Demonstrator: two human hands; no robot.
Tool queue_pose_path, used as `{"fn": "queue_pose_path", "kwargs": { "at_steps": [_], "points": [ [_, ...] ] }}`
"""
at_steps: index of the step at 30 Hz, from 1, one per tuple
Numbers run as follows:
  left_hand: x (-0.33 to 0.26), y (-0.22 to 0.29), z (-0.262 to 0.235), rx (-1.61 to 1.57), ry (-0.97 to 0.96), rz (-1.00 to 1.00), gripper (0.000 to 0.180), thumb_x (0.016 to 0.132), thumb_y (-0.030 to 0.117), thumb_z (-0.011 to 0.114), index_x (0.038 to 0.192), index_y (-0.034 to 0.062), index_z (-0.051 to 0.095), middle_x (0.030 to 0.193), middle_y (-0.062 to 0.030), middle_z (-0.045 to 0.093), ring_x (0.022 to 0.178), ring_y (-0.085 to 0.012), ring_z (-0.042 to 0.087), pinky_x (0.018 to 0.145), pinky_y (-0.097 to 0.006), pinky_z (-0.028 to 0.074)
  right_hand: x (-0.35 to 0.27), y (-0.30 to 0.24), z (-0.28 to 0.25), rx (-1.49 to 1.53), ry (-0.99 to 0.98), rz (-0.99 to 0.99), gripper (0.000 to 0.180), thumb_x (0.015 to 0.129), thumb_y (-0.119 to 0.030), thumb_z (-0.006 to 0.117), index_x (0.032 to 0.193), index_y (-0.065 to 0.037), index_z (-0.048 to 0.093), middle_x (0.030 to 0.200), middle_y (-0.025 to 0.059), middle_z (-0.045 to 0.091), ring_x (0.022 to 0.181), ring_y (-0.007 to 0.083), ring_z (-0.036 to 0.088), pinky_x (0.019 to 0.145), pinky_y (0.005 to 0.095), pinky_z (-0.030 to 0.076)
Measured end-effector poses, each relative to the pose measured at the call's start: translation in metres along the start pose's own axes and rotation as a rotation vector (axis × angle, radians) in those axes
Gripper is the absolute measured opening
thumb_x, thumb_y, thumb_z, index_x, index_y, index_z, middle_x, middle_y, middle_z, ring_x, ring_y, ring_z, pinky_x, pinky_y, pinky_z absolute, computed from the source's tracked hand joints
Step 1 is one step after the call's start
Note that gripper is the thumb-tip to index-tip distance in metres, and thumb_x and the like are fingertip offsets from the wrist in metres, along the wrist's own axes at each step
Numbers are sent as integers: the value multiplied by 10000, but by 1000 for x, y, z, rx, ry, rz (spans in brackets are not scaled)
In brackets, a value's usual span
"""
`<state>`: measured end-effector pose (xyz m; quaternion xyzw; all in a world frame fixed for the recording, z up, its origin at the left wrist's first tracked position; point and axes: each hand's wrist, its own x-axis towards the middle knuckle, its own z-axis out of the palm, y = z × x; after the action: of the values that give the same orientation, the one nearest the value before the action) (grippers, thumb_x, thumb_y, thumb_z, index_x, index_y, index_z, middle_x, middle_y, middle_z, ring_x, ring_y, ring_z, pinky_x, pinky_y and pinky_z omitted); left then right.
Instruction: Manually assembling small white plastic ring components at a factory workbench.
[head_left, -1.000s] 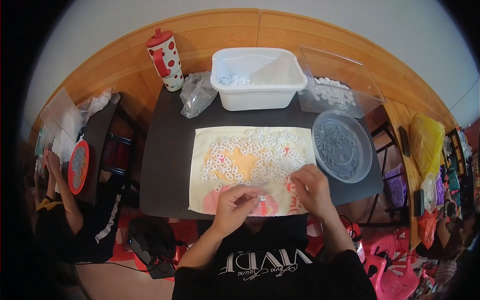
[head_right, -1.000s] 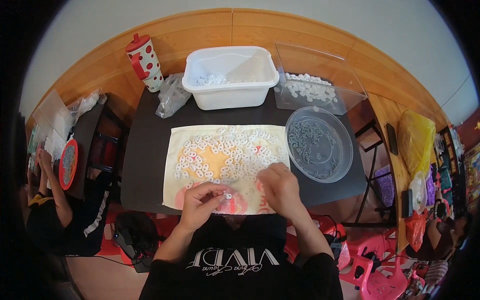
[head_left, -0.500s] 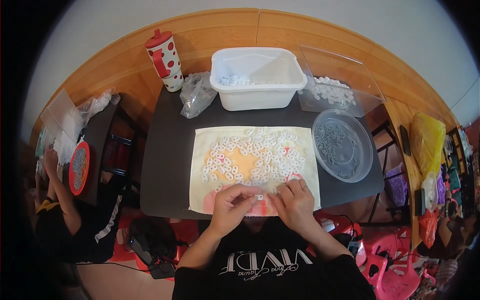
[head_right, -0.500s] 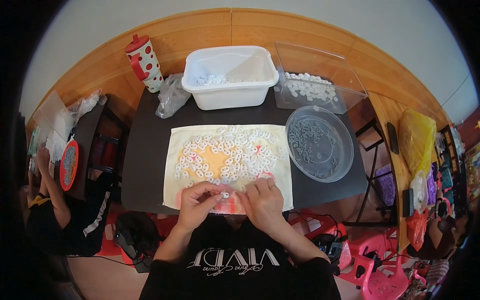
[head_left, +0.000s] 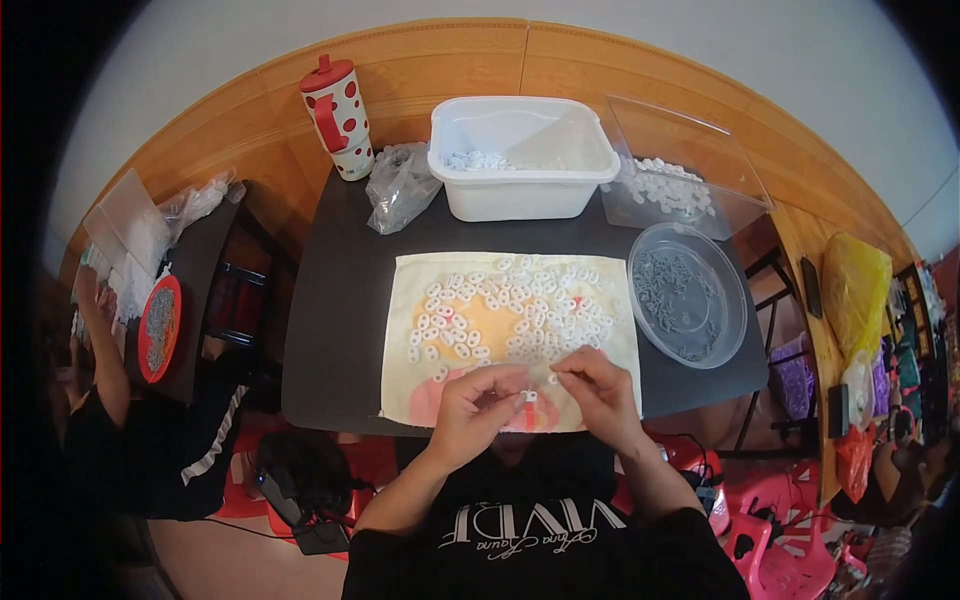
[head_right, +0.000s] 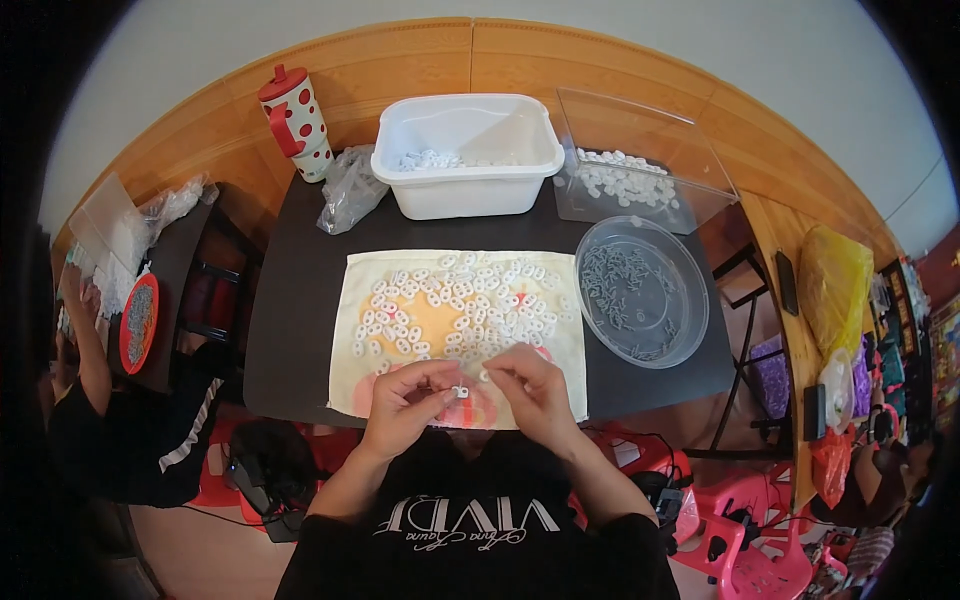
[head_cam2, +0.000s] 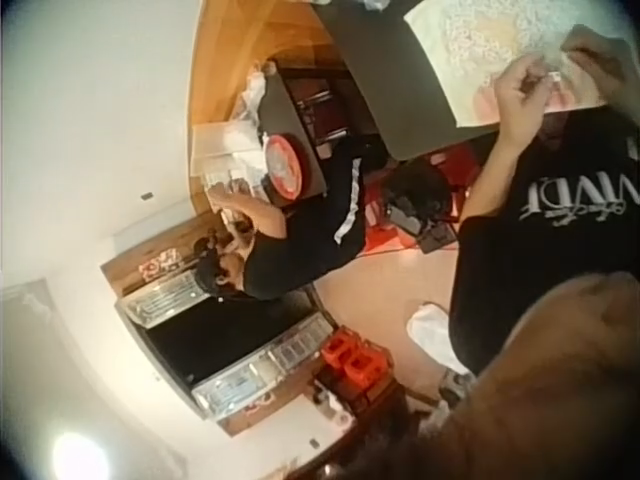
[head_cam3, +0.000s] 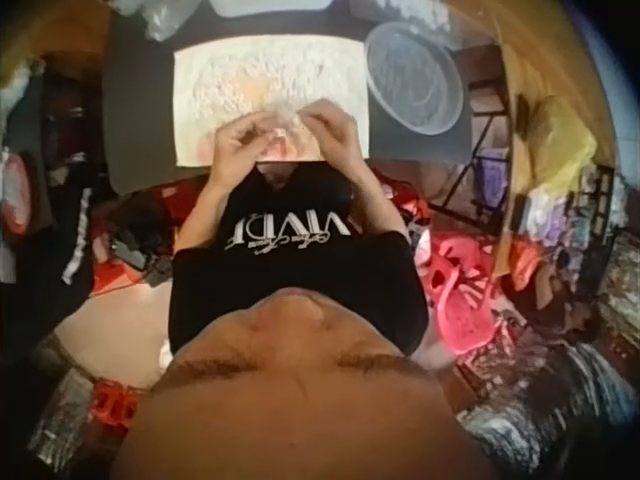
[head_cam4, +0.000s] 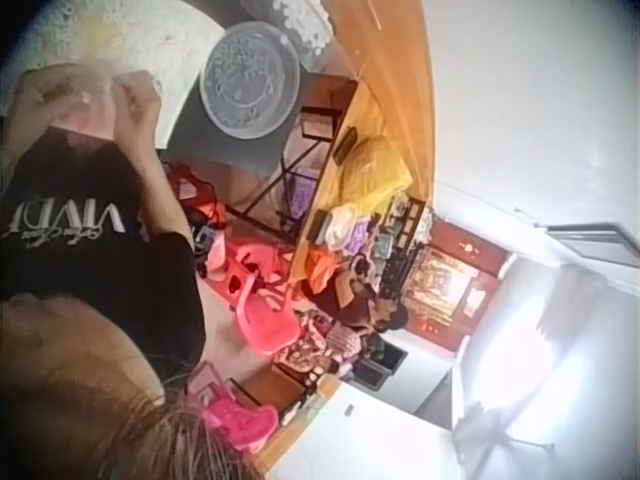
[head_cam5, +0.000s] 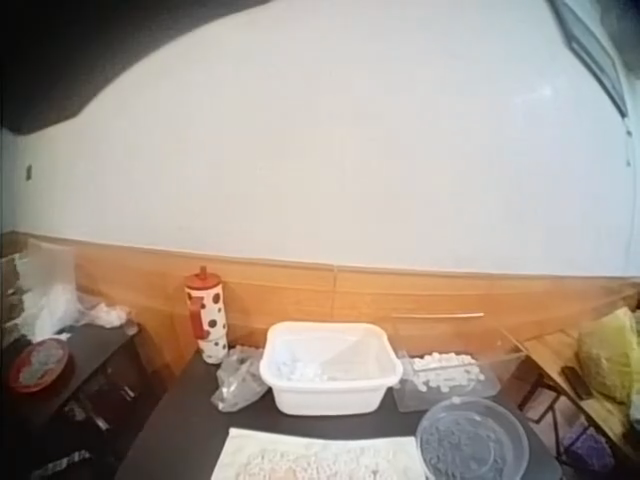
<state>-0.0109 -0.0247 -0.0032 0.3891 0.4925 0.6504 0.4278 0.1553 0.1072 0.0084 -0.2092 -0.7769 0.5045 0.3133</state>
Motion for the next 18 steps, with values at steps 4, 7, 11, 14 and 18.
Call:
{"fn": "queue_pose_path", "kwargs": {
  "at_steps": [4, 7, 11, 14, 18],
  "points": [
    [2, 0, 8, -119, -33, 11, 472, 910, -87, 608, 1370, -18, 530, 933, -42, 658, 853, -81, 610, 763, -218, 491, 6, -2, 4, 270, -52, 114, 151, 939, 74, 593, 1051, 28, 684, 962, 36, 614, 902, 108, 559, 801, 242, 440],
    [2, 2, 9, -114, -70, -4, 520, 910, -84, 616, 1408, -9, 488, 924, -34, 648, 863, -86, 608, 772, -222, 490, 5, 0, 7, 324, -71, 130, 145, 940, 64, 606, 1056, 26, 683, 966, 37, 614, 900, 104, 559, 798, 233, 437],
    [1, 0, 9, -90, -64, 0, 485, 910, -87, 613, 1379, 0, 526, 913, -19, 639, 862, -80, 604, 762, -219, 487, 4, -3, 9, 372, -63, 115, 136, 947, 50, 615, 1063, 21, 680, 967, 35, 612, 892, 101, 555, 791, 230, 434],
    [0, -1, 8, -61, -61, 1, 453, 909, -87, 615, 1349, 3, 557, 911, -13, 638, 849, -72, 599, 747, -216, 483, 3, -2, 11, 392, -51, 116, 133, 948, 46, 618, 1062, 21, 680, 961, 37, 615, 886, 99, 552, 785, 233, 433],
    [0, -3, 9, -67, -54, 13, 419, 907, -88, 624, 1315, 1, 586, 911, -10, 637, 832, -65, 589, 728, -214, 477, 2, 0, 11, 401, -40, 115, 130, 947, 48, 618, 1057, 21, 682, 957, 39, 617, 882, 99, 550, 778, 233, 430]
  ]
}}
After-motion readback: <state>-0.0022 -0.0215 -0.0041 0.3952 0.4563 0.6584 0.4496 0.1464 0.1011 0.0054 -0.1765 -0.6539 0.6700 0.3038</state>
